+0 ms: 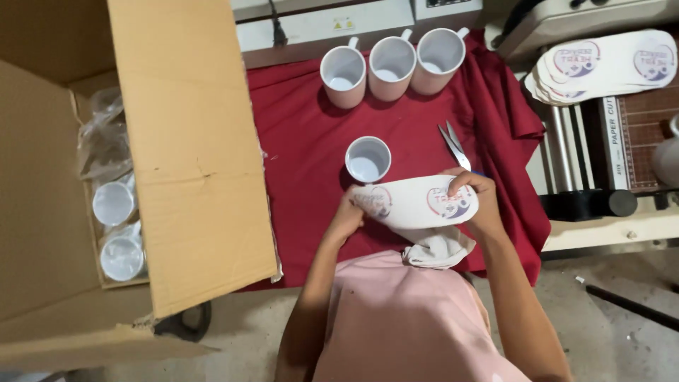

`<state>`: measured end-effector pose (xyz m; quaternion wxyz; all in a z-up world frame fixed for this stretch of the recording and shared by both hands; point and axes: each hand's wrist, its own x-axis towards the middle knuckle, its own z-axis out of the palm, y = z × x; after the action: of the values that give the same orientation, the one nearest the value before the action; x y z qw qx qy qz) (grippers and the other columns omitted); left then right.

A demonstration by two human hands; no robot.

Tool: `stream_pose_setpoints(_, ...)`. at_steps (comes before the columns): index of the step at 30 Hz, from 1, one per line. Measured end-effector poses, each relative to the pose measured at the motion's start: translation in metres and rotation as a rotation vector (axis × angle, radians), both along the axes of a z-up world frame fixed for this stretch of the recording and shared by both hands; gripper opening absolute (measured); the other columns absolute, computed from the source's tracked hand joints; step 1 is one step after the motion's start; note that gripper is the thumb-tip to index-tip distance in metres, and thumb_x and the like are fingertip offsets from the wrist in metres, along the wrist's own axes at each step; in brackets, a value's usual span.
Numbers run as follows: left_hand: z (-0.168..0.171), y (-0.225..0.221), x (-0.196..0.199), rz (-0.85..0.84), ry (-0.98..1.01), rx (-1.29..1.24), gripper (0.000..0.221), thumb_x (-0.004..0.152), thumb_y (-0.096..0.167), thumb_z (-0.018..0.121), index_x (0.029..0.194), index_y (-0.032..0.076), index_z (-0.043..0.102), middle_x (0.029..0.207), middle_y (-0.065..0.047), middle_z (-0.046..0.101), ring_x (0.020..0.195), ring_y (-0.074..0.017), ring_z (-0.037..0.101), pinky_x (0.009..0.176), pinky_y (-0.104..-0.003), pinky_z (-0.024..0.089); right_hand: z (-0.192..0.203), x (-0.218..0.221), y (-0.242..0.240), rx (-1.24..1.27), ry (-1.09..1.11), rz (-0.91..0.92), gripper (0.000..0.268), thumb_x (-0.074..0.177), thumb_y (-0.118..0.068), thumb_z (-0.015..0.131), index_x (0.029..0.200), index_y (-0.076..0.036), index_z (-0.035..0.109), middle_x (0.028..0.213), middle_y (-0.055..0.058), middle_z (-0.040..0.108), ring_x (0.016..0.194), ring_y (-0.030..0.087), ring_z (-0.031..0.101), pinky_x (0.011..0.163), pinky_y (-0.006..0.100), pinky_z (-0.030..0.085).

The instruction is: The recorder is cleaning ceramic mugs and applying printed designs/labels using tape in preparation for a printing process.

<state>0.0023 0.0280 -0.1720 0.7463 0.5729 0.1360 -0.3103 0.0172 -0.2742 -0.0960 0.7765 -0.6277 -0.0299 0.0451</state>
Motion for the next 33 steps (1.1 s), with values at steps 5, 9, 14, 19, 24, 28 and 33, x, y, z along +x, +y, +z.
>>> stream_pose_setpoints(5, 0.013, 0.033, 0.021, 0.260, -0.250, 0.370, 0.024, 0.104, 0.030, 0.058, 0.109, 0.007, 0.066, 0.081, -0.001, 0.066, 0.064, -0.0080, 0.059, 0.045, -0.025, 0.042, -0.010, 0.013, -0.011, -0.139, 0.055, 0.045, 0.028, 0.061, 0.015, 0.078, 0.079, -0.004, 0.069, 0.114, 0.012, 0.069, 0.095, 0.017, 0.069, 0.080, 0.028, 0.057)
stream_pose_setpoints(9, 0.032, 0.071, 0.033, 0.299, -0.212, 0.521, 0.026, 0.104, 0.031, 0.059, 0.111, 0.007, 0.067, 0.081, -0.003, 0.065, 0.063, -0.0103, 0.059, 0.047, -0.025, 0.044, -0.034, 0.031, 0.007, -0.241, 0.084, 0.170, 0.018, 0.070, 0.012, 0.078, 0.080, -0.002, 0.074, 0.110, 0.013, 0.074, 0.096, 0.019, 0.071, 0.085, 0.028, 0.057)
stream_pose_setpoints(14, 0.014, 0.087, 0.029, 0.391, -0.451, 0.532, 0.018, 0.105, 0.021, 0.060, 0.110, 0.005, 0.066, 0.094, -0.004, 0.066, 0.081, -0.0093, 0.066, 0.066, -0.024, 0.056, -0.039, 0.051, 0.036, -0.451, -0.116, 0.262, 0.021, 0.073, 0.011, 0.077, 0.086, -0.005, 0.080, 0.108, 0.012, 0.075, 0.095, 0.019, 0.072, 0.083, 0.028, 0.057)
stream_pose_setpoints(19, 0.025, 0.071, 0.016, 0.462, -0.535, 0.614, 0.021, 0.104, 0.020, 0.064, 0.116, 0.004, 0.063, 0.092, -0.008, 0.064, 0.078, -0.0130, 0.062, 0.068, -0.027, 0.052, -0.040, 0.065, 0.026, -0.724, -0.233, 0.214, 0.030, 0.071, 0.013, 0.072, 0.088, -0.010, 0.082, 0.111, 0.009, 0.075, 0.101, 0.023, 0.072, 0.086, 0.031, 0.058)
stream_pose_setpoints(24, 0.000, 0.036, -0.024, 0.524, -0.333, 0.616, 0.045, 0.094, 0.026, 0.074, 0.123, 0.003, 0.048, 0.089, -0.009, 0.065, 0.075, -0.0149, 0.065, 0.067, -0.030, 0.053, -0.005, 0.066, 0.004, -0.992, -0.451, 0.206, 0.038, 0.066, 0.013, 0.067, 0.090, -0.013, 0.083, 0.117, 0.012, 0.072, 0.106, 0.029, 0.069, 0.091, 0.037, 0.056)
stream_pose_setpoints(28, 0.028, -0.001, -0.040, 0.193, -0.371, 0.866, 0.047, 0.092, 0.029, 0.075, 0.127, 0.004, 0.057, 0.108, -0.014, 0.060, 0.087, -0.0245, 0.066, 0.077, -0.038, 0.056, 0.016, 0.042, -0.008, -1.045, -0.144, 0.139, 0.028, 0.088, 0.002, 0.070, 0.111, -0.012, 0.078, 0.112, 0.013, 0.070, 0.099, 0.030, 0.069, 0.086, 0.039, 0.055)
stream_pose_setpoints(33, 0.054, -0.027, -0.033, -0.129, -0.454, 1.060, 0.063, 0.092, 0.034, 0.071, 0.146, 0.009, 0.051, 0.122, -0.020, 0.049, 0.105, -0.0359, 0.057, 0.084, -0.047, 0.054, 0.025, 0.008, -0.008, -1.083, 0.017, 0.226, 0.017, 0.092, -0.024, 0.074, 0.103, -0.012, 0.076, 0.102, 0.009, 0.072, 0.091, 0.026, 0.071, 0.082, 0.039, 0.056)
